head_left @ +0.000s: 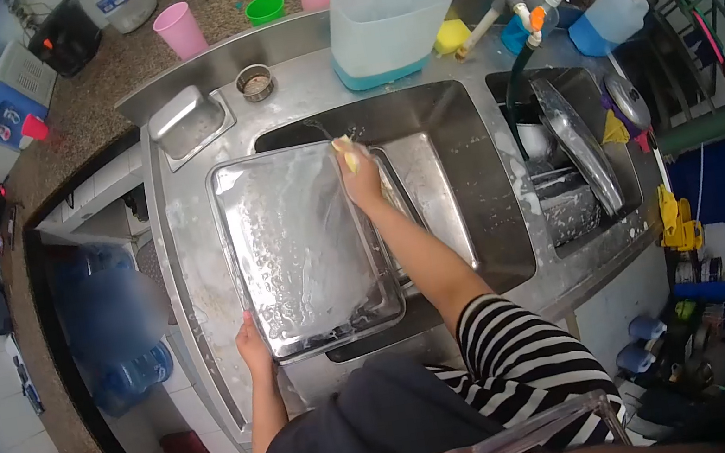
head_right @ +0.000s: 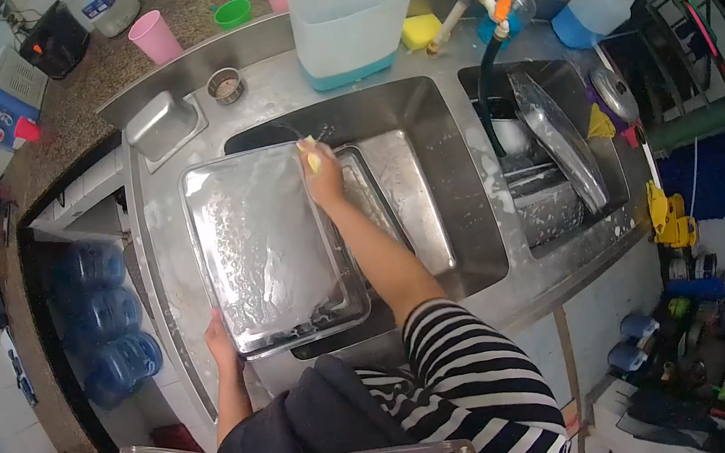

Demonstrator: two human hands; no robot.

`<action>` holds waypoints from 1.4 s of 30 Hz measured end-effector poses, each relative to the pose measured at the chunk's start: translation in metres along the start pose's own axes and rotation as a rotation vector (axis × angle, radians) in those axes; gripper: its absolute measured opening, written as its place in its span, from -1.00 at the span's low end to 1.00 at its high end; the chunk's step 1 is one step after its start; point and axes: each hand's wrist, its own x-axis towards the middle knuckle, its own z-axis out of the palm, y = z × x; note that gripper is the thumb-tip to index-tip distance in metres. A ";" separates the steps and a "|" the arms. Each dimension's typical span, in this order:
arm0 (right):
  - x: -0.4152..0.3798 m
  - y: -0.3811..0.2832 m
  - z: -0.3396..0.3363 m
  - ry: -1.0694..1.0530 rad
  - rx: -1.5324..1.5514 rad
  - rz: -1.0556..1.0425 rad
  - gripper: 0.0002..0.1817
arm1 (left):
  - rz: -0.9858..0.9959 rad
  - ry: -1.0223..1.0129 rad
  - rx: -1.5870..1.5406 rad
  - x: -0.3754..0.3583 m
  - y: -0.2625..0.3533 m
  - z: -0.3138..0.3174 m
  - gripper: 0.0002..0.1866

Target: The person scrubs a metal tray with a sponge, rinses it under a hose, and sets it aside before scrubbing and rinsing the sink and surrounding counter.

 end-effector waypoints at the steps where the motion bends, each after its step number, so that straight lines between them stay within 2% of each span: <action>1: -0.017 -0.004 -0.010 -0.051 0.036 -0.010 -0.75 | 0.000 -0.006 0.008 0.001 0.000 -0.001 -0.54; 3: -0.070 -0.028 -0.037 -0.075 0.009 0.151 -0.71 | 0.011 -0.014 -0.017 0.000 -0.001 0.000 -0.55; 5: -0.125 -0.027 -0.056 -0.073 0.029 0.145 -0.62 | 0.013 -0.038 -0.031 -0.005 0.005 0.003 -0.55; 8: -0.186 -0.046 -0.077 -0.045 -0.221 0.201 -0.57 | 0.053 -0.088 -0.037 -0.003 0.008 0.006 -0.55; 10: -0.206 -0.040 -0.080 0.080 -0.229 0.297 -0.59 | 0.100 -0.076 0.078 0.005 0.002 0.004 -0.55; 11: -0.205 -0.032 -0.086 0.113 -0.226 0.281 -0.59 | 0.126 -0.102 0.073 0.007 0.000 0.002 -0.55; 13: -0.195 -0.021 -0.102 -0.048 0.050 0.903 -0.59 | 0.190 -0.105 0.204 0.008 0.000 0.002 -0.55; 14: -0.191 -0.025 -0.107 -0.003 0.066 0.879 -0.59 | 0.227 -0.143 0.199 0.007 0.002 0.004 -0.55; 16: -0.185 -0.047 -0.120 0.020 -0.004 0.701 -0.53 | 0.148 -0.126 -0.069 0.001 0.005 0.012 -0.59; 17: -0.179 -0.053 -0.129 0.035 -0.018 0.710 -0.55 | 0.135 -0.153 -0.183 0.000 0.008 0.016 -0.67; 18: -0.173 -0.063 -0.142 0.072 -0.014 0.712 -0.55 | 0.141 -0.188 -0.174 -0.005 0.015 0.021 -0.67; 20: -0.162 -0.079 -0.173 0.115 0.183 0.745 -0.57 | 0.384 -0.280 -0.068 -0.030 0.047 0.037 -0.79; 21: -0.161 -0.073 -0.186 0.180 0.343 0.758 -0.53 | 0.405 -0.374 -0.212 -0.054 0.067 0.056 -0.81; 22: -0.160 -0.065 -0.202 0.235 0.503 0.763 -0.50 | 0.407 -0.386 -0.227 -0.074 0.086 0.070 -0.81; 23: -0.162 -0.065 -0.221 0.263 0.548 0.716 -0.54 | 0.464 -0.484 -0.192 -0.094 0.103 0.080 -0.79; 24: -0.163 -0.067 -0.242 0.279 0.712 0.756 -0.57 | 0.525 -0.578 -0.157 -0.108 0.112 0.088 -0.75; 25: -0.164 -0.058 -0.263 0.314 0.815 0.771 -0.60 | 0.534 -0.581 -0.172 -0.117 0.115 0.093 -0.75; 26: -0.163 -0.049 -0.283 0.347 0.921 0.783 -0.62 | 0.520 -0.682 -0.153 -0.124 0.119 0.100 -0.72; 27: -0.161 -0.047 -0.303 0.430 0.997 0.723 -0.63 | 0.509 -0.784 -0.130 -0.129 0.121 0.109 -0.69; 28: -0.157 -0.046 -0.322 0.512 1.076 0.661 -0.65 | 0.526 -0.788 -0.139 -0.126 0.119 0.118 -0.69; 30: -0.145 -0.046 -0.355 0.727 1.150 0.624 -0.68 | 0.495 -0.728 -0.003 -0.107 0.099 0.134 -0.68; 31: -0.135 -0.039 -0.369 0.817 1.146 0.617 -0.68 | 0.460 -0.695 -0.011 -0.097 0.085 0.145 -0.78; 32: -0.126 -0.026 -0.381 0.907 1.137 0.617 -0.68 | 0.461 -0.690 -0.013 -0.088 0.069 0.155 -0.78; 33: -0.116 -0.009 -0.389 0.901 1.134 0.624 -0.68 | 0.315 -0.623 0.055 -0.080 0.051 0.165 -0.82; 34: -0.103 0.010 -0.396 1.070 1.065 0.611 -0.68 | 0.167 -0.552 0.117 -0.072 0.031 0.175 -0.85; 35: -0.091 0.025 -0.405 1.232 0.987 0.593 -0.69 | 0.059 -0.534 0.224 -0.064 0.012 0.184 -0.83; 36: -0.081 0.036 -0.414 1.214 0.979 0.602 -0.69 | -0.052 -0.510 0.328 -0.049 -0.010 0.189 -0.80; 37: -0.071 0.045 -0.421 1.291 0.958 0.622 -0.72 | -0.151 -0.572 0.387 -0.004 -0.056 0.192 -0.66; 38: -0.061 0.054 -0.424 1.363 0.936 0.648 -0.74 | -0.162 -0.546 0.376 -0.006 -0.066 0.193 -0.66; 40: -0.046 0.051 -0.429 1.351 0.939 0.745 -0.79 | -0.331 -0.472 0.713 -0.016 -0.081 0.189 -0.47; 41: -0.039 0.060 -0.431 1.373 0.943 0.758 -0.79 | -0.346 -0.445 0.703 -0.052 -0.050 0.210 -0.47; 42: -0.029 0.071 -0.435 1.396 0.948 0.768 -0.79 | -0.283 -0.526 0.802 -0.082 -0.065 0.143 -0.43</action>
